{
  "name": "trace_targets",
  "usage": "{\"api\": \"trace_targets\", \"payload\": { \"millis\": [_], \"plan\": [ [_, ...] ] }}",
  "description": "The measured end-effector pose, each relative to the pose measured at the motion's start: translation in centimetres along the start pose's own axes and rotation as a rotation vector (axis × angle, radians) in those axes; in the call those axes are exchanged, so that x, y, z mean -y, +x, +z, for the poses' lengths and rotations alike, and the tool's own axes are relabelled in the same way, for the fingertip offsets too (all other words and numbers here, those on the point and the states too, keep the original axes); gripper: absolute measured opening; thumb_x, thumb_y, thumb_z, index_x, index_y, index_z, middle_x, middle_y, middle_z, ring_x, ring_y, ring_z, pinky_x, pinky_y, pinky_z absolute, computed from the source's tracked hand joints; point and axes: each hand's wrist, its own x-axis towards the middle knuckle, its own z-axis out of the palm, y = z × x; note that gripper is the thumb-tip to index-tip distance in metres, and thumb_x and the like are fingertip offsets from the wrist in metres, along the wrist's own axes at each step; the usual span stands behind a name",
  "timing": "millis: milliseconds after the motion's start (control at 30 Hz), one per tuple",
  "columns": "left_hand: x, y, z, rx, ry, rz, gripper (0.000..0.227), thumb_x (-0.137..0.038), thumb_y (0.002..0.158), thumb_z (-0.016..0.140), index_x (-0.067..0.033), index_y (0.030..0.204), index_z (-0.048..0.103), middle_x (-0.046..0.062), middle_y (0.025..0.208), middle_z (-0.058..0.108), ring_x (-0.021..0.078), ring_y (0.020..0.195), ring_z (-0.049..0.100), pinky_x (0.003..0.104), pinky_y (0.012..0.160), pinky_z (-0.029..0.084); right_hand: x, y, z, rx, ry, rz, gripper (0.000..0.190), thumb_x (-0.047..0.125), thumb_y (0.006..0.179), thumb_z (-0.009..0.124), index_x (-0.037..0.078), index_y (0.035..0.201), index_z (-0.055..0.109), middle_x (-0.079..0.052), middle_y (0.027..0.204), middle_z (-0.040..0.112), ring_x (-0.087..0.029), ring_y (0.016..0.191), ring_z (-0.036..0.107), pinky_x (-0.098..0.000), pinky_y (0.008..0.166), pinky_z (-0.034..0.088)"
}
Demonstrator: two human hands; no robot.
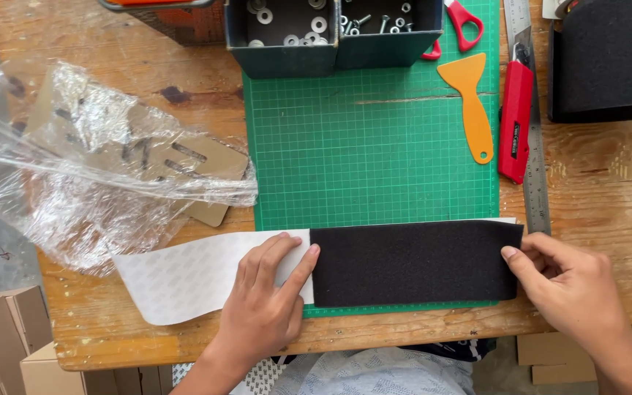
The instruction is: The person measures and cuts a strip of double-sided adhesive tape using a ruler and a utility knife. They peel the backing off the tape and apply it to a piece of black felt, smoothing it with a plastic scraper. Finally, they trim the excess tape from the felt using scissors.
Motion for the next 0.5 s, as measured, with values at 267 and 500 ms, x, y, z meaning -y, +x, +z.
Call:
{"api": "trace_targets", "payload": {
  "millis": [267, 500],
  "plan": [
    [-0.1, 0.2, -0.1, 0.015, 0.012, -0.033, 0.059, 0.002, 0.081, 0.049, -0.0083, 0.138, 0.056, 0.019, 0.134, 0.050, 0.0375, 0.127, 0.053, 0.048, 0.103, 0.048, 0.5, 0.1, -0.2, 0.013, 0.013, 0.012, 0.026, 0.020, 0.089, 0.073, 0.005, 0.070, 0.064, 0.000, 0.057, 0.052, -0.009, 0.053, 0.042, -0.0274, 0.053, 0.038],
    [0.0, 0.3, 0.1, -0.006, 0.035, -0.025, 0.058, 0.002, 0.081, 0.047, -0.0087, 0.136, 0.058, 0.018, 0.131, 0.051, 0.0360, 0.123, 0.054, 0.047, 0.101, 0.050, 1.0, 0.3, -0.1, -0.006, -0.018, -0.050, 0.024, 0.019, 0.088, 0.072, 0.007, 0.069, 0.063, 0.000, 0.058, 0.057, -0.009, 0.051, 0.046, -0.0266, 0.052, 0.041]
  ]
}}
